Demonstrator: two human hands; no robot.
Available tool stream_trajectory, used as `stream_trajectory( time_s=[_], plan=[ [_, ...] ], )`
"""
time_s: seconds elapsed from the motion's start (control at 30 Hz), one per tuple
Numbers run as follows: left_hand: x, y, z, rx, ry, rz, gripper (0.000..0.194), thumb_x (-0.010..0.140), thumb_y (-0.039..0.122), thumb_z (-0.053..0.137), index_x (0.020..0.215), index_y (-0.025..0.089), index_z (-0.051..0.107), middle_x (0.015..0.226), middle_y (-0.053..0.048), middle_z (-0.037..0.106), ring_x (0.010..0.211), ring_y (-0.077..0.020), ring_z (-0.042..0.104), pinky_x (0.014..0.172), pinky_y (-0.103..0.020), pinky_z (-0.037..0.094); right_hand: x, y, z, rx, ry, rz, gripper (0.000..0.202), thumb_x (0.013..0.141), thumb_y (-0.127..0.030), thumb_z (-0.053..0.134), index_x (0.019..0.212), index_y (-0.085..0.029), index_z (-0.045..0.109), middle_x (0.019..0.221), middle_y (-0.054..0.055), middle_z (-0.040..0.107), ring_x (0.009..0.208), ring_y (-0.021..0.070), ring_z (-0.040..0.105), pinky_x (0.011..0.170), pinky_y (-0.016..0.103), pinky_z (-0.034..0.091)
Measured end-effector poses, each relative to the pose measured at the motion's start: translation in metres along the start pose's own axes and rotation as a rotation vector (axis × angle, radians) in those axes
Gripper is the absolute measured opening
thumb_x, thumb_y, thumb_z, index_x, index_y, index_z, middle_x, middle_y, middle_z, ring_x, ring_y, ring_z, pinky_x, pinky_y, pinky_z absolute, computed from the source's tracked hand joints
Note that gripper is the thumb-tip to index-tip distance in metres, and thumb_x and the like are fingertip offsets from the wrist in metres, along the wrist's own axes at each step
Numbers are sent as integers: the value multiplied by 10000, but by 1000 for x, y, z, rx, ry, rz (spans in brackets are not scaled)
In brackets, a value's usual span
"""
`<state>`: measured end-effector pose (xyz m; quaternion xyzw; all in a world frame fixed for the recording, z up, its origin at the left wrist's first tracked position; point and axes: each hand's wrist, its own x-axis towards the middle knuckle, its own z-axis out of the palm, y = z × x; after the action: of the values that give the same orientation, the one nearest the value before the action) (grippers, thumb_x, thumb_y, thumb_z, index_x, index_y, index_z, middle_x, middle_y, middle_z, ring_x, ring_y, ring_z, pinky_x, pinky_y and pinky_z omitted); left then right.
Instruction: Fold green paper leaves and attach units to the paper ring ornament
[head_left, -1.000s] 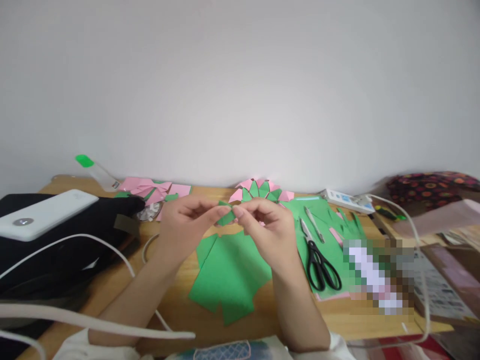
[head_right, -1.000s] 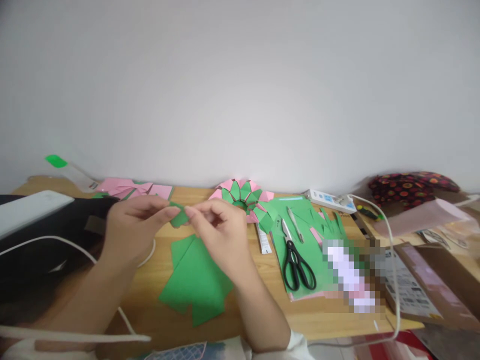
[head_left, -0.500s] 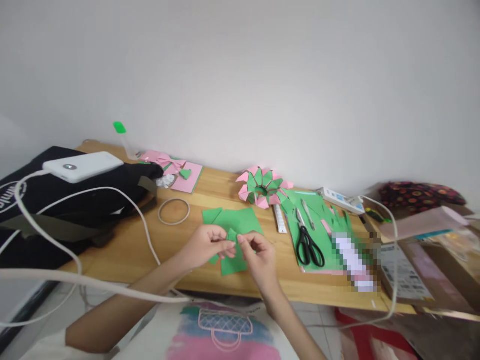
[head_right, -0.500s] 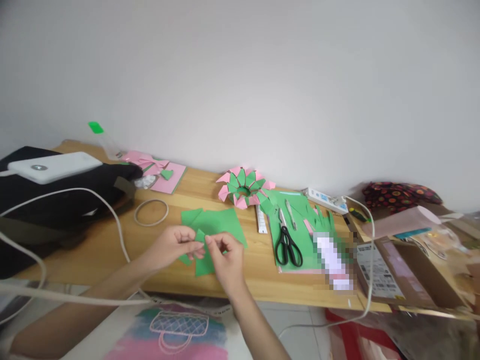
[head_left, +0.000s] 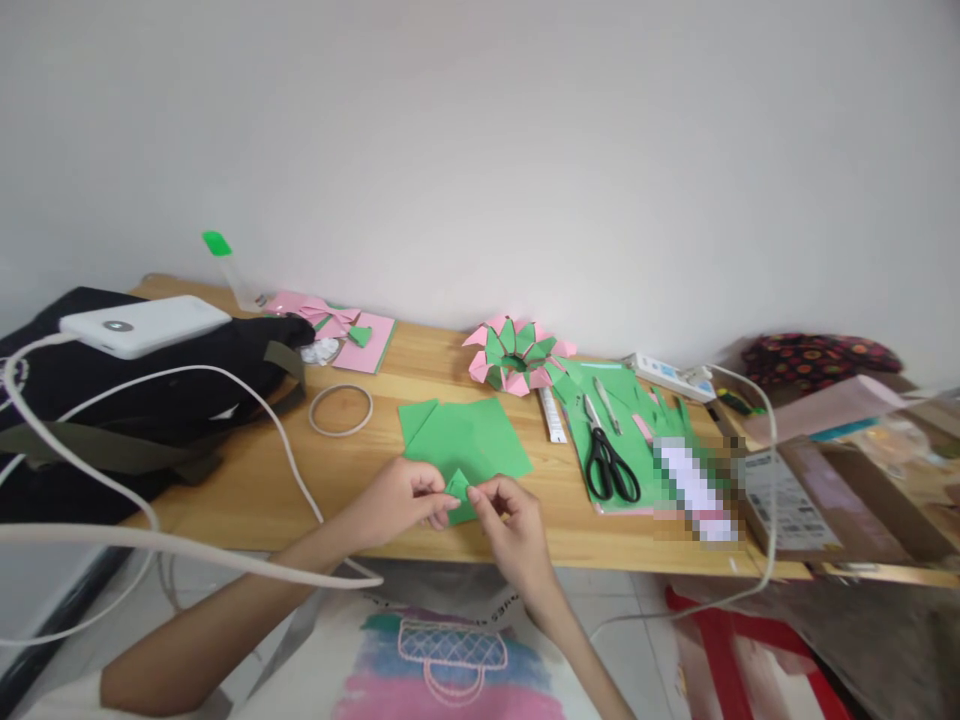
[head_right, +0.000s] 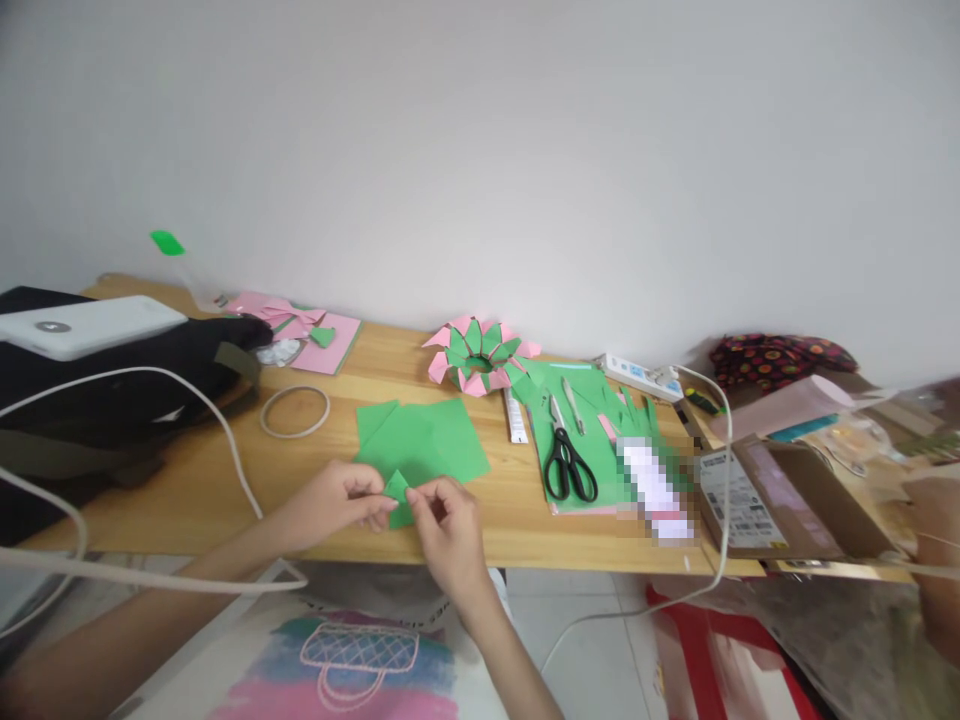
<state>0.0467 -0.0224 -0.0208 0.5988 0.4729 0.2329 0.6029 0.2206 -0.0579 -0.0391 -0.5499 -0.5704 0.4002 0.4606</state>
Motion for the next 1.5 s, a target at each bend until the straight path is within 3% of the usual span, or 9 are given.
stream_trajectory(
  time_s=[0.33,0.43,0.53,0.73,0.83,1.03,1.17,1.33,1.5],
  plan=[
    [13,0,-19,272,33,120,237,741,373,638,626,168,669,624,-20,709,612,-161,622,592,-237,426,15,9,-14,99,-20,129,269,830,-416,663,712,-177,630,577,-44,518,521,94,460,517,239,367],
    [16,1,-33,371,52,160,249,779,394,625,708,172,714,678,-26,728,629,-164,621,597,-237,403,33,14,-14,155,-41,256,264,912,-409,598,897,-148,641,736,-9,616,611,108,568,586,258,489],
    [16,-1,-46,469,103,184,277,815,402,595,704,178,713,677,-36,721,631,-169,598,611,-247,378,67,19,6,224,-91,394,335,933,-360,590,1205,-164,584,1184,83,628,988,205,646,828,407,564],
    [8,-10,-62,584,144,169,278,880,373,543,761,195,720,732,-40,738,676,-181,624,649,-258,398,144,27,69,359,-142,537,358,931,-350,594,1240,-170,569,1244,93,605,1051,225,630,874,440,550],
    [5,-16,-66,605,144,146,268,905,335,522,780,198,717,752,-33,745,695,-181,651,645,-254,421,161,27,79,364,-138,549,357,932,-349,592,1241,-172,569,1247,94,603,1052,224,629,875,441,550],
    [8,-27,-70,638,159,120,202,891,285,595,1014,170,706,1015,-86,734,922,-236,669,816,-319,480,128,24,34,191,-116,475,324,922,-350,597,1183,-158,588,1050,63,662,839,169,653,741,359,560],
    [15,-31,-65,674,119,143,453,769,241,749,1205,189,638,1201,-111,633,1140,-292,572,999,-398,434,97,20,5,-14,-71,356,297,717,-297,745,979,-173,678,857,45,680,678,152,587,643,305,493],
    [24,-30,-61,742,105,124,647,710,207,791,1308,174,547,1195,-137,584,1139,-343,545,988,-485,445,91,23,10,-175,-59,224,448,651,-247,726,1093,-204,669,1038,72,671,664,142,564,612,301,464],
    [25,-26,-59,773,106,98,689,678,209,822,1306,154,545,1191,-143,581,1135,-340,550,987,-474,455,104,34,16,-226,-128,136,344,669,-212,694,1012,-188,689,722,-14,618,498,101,454,496,252,407]
  ],
)
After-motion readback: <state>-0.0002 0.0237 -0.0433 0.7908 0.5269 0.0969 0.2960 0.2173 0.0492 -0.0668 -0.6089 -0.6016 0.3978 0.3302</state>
